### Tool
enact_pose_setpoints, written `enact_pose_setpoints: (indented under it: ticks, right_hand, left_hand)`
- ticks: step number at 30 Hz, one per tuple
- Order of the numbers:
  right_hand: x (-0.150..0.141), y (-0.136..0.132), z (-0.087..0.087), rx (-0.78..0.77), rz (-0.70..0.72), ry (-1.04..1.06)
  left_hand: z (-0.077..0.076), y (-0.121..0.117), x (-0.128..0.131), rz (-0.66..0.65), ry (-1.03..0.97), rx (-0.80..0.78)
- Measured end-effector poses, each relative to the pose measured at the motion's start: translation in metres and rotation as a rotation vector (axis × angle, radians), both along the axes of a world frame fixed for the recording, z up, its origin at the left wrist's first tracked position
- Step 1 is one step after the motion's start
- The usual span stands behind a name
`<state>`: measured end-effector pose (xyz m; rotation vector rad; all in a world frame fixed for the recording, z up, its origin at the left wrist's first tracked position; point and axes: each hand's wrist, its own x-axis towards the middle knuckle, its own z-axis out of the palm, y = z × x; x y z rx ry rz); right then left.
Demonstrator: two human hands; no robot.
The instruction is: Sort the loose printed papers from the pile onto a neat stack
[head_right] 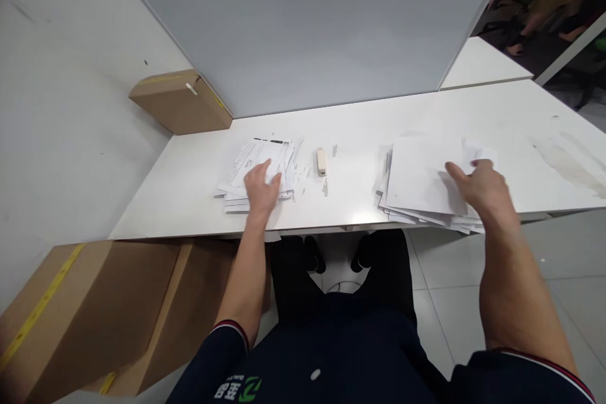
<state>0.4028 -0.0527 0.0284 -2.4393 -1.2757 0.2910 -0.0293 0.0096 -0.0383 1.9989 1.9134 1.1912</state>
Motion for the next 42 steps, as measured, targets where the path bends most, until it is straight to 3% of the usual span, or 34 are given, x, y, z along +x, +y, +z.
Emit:
enact_pose_setpoints:
  ticks: [2, 3, 5, 8, 11, 15, 18, 22, 27, 33, 35, 37, 39, 42]
  right_hand:
    - [-0.002, -0.002, 0.004, -0.040, -0.130, -0.089]
    - [-0.009, -0.005, 0.005, -0.020, -0.117, -0.091]
    - [-0.033, -0.013, 0.005, 0.080, 0.044, -0.028]
    - [-0.089, -0.018, -0.005, 0.191, 0.329, 0.109]
    - [-0.150, -0.010, -0.026, 0.151, 0.630, 0.290]
    - [-0.202, 0.007, -0.054, 0.107, 0.858, 0.164]
    - [-0.206, 0.013, -0.067, 0.087, 0.883, -0.135]
    - [-0.175, 0.012, -0.074, 0.074, 0.739, -0.434]
    - [-0.129, 0.014, -0.076, -0.023, 0.657, -0.545]
    - [-0.105, 0.014, -0.076, -0.012, 0.689, -0.557]
    - [-0.104, 0.011, -0.075, -0.006, 0.661, -0.547]
    - [-0.113, 0.007, -0.070, 0.030, 0.629, -0.496]
    - [-0.136, 0.004, -0.064, 0.104, 0.653, -0.332]
    - [-0.195, 0.011, -0.056, 0.176, 0.842, 0.196]
  left_hand:
    - [0.001, 0.000, -0.033, 0.163, 0.057, -0.078]
    - [0.001, 0.001, -0.046, 0.193, 0.092, -0.139]
    - [0.000, 0.001, -0.066, 0.185, 0.166, -0.290]
    - [0.001, 0.002, -0.074, 0.142, 0.302, -0.451]
    - [0.008, 0.001, -0.065, 0.129, 0.476, -0.470]
    - [0.019, -0.001, -0.053, 0.144, 0.623, -0.411]
    - [0.025, -0.003, -0.053, 0.210, 0.624, -0.376]
    - [0.025, -0.003, -0.058, 0.247, 0.573, -0.349]
    - [0.020, -0.004, -0.051, 0.172, 0.557, -0.294]
    - [0.022, -0.009, -0.039, 0.112, 0.557, -0.444]
    - [0.025, -0.008, -0.049, 0.060, 0.463, -0.462]
    - [0.028, -0.004, -0.068, 0.100, 0.348, -0.411]
    - [0.026, 0.006, -0.094, 0.301, 0.263, -0.324]
    - [0.016, 0.029, -0.133, 0.521, 0.157, -0.369]
